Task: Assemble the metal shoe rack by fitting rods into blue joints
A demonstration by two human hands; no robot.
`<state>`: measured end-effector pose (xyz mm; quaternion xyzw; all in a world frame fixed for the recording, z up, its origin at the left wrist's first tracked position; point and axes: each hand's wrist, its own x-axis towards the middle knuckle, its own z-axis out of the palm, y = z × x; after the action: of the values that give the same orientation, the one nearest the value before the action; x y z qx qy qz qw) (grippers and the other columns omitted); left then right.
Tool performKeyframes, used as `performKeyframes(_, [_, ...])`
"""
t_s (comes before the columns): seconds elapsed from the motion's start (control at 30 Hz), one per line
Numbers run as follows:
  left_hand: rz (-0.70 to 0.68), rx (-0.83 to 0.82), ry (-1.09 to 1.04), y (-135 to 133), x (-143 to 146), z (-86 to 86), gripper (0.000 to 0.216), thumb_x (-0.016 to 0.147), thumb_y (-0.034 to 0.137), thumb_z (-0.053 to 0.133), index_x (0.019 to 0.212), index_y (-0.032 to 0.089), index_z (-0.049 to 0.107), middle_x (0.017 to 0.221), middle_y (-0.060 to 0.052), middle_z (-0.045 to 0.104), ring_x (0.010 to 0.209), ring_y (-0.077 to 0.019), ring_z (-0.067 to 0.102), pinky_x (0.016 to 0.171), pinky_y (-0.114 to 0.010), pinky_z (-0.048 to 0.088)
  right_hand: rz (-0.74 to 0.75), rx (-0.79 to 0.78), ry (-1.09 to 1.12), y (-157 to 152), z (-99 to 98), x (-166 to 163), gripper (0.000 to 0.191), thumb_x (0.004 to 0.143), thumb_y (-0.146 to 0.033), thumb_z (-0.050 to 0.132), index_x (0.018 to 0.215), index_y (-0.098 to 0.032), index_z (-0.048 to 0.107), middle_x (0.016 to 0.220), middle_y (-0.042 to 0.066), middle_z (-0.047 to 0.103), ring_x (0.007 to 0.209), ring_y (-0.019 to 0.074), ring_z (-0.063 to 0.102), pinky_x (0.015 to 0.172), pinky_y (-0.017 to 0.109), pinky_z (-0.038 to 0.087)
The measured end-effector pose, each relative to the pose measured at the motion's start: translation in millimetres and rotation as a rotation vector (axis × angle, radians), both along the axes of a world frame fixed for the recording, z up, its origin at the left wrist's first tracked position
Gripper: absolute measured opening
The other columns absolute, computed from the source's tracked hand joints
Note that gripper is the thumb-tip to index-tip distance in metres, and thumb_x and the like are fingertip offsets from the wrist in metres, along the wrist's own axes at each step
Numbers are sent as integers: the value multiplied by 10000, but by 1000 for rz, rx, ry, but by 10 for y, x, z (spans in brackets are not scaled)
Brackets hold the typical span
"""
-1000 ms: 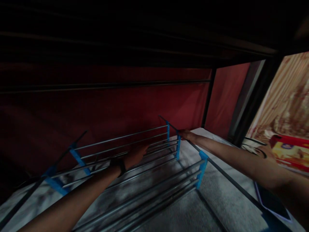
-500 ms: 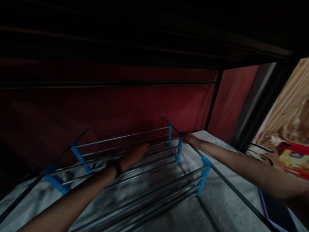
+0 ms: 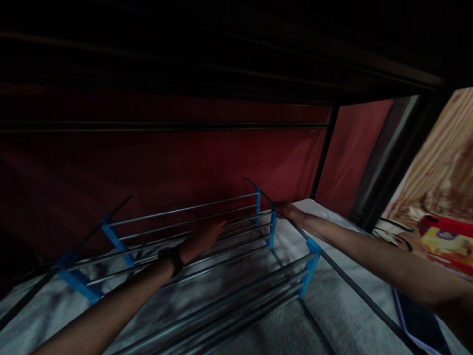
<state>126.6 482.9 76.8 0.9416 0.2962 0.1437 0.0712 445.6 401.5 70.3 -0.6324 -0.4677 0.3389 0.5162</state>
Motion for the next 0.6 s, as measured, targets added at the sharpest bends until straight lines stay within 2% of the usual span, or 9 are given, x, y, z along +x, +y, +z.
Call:
performKeyframes(0.13, [-16,48,-5,-20,8,-3,384,953,248,366,1267,227,585,1301,-84,637,1191,-234,585,1011,-385,428,17,16,3,-4,-5,-4,365,683,-405,657,971,-182,682,902,61,709,821,180,604,768,303,486])
performKeyframes(0.37, [4,-44,3,51,3,-5,419,964,308,336,1272,176,588,1279,-108,647,1152,-237,610,1007,-363,429,42,30,6,23,-54,47,393,644,-418,651,962,-187,670,908,51,685,790,162,561,721,274,461])
performKeyframes(0.6, [5,-65,-9,20,11,15,420,963,324,335,1283,198,577,1299,-95,635,1155,-235,601,1005,-361,424,18,-1,-25,76,-94,85,361,687,-432,628,938,-175,666,821,43,668,727,153,548,703,280,464])
